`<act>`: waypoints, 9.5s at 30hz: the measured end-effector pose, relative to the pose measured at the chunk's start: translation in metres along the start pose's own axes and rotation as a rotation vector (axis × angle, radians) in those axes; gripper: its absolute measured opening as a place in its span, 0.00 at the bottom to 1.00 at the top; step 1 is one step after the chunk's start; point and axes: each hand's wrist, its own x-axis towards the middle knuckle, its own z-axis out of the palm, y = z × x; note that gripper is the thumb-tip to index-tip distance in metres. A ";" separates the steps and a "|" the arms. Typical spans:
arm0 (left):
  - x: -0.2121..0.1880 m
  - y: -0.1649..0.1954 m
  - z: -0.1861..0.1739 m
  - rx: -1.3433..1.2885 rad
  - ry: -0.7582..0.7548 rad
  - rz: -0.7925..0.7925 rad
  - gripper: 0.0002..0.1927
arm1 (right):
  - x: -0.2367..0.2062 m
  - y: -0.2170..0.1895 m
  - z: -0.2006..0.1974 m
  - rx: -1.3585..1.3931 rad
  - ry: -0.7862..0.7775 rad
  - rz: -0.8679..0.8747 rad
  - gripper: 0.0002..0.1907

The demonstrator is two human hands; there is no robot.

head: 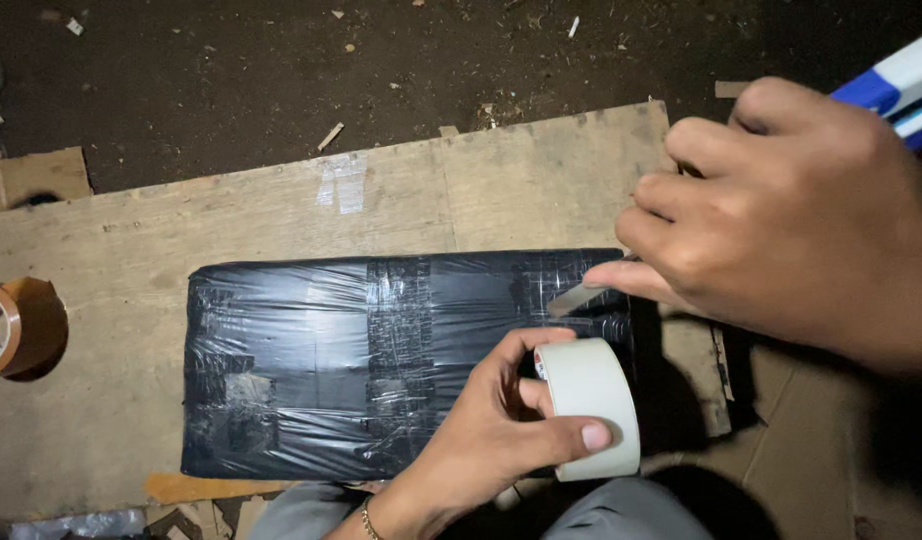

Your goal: The person wraps a black rectangular package with clear packing tape, applying multiple strips across the top and sides. They use a utility knife to cut the tape and rotate the package to cover different surfaces.

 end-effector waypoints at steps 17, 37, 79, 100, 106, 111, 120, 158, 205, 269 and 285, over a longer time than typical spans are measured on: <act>0.003 -0.001 -0.014 -0.407 -0.146 -0.054 0.31 | -0.004 -0.019 -0.009 0.012 -0.192 -0.004 0.32; -0.030 0.022 -0.068 0.043 -0.745 0.007 0.41 | -0.069 -0.008 0.004 0.183 -0.568 0.498 0.24; -0.180 -0.002 -0.123 0.006 0.789 1.390 0.28 | -0.118 -0.234 0.038 0.881 0.227 1.234 0.24; -0.286 0.006 -0.207 0.115 1.650 1.669 0.39 | 0.249 -0.347 -0.164 1.298 0.010 0.467 0.30; -0.321 -0.004 -0.239 0.296 1.768 1.580 0.41 | 0.352 -0.446 -0.151 1.268 -0.044 0.570 0.28; -0.293 -0.002 -0.247 0.036 1.262 1.306 0.52 | 0.390 -0.455 -0.114 1.391 -0.024 0.737 0.27; -0.171 -0.012 -0.300 0.542 0.776 1.020 0.56 | 0.170 -0.379 -0.139 1.290 -0.513 -0.321 0.16; -0.124 -0.124 -0.150 0.159 0.978 0.878 0.74 | -0.039 -0.160 0.147 2.323 0.578 1.483 0.33; -0.132 0.007 -0.156 0.362 0.162 0.541 0.07 | 0.086 -0.263 -0.095 1.275 0.809 0.293 0.25; -0.027 0.047 -0.306 0.605 0.521 0.380 0.16 | 0.148 -0.295 -0.096 2.195 0.398 1.021 0.17; -0.024 0.042 -0.325 1.273 0.684 0.214 0.27 | 0.140 -0.314 -0.060 2.230 0.520 0.857 0.18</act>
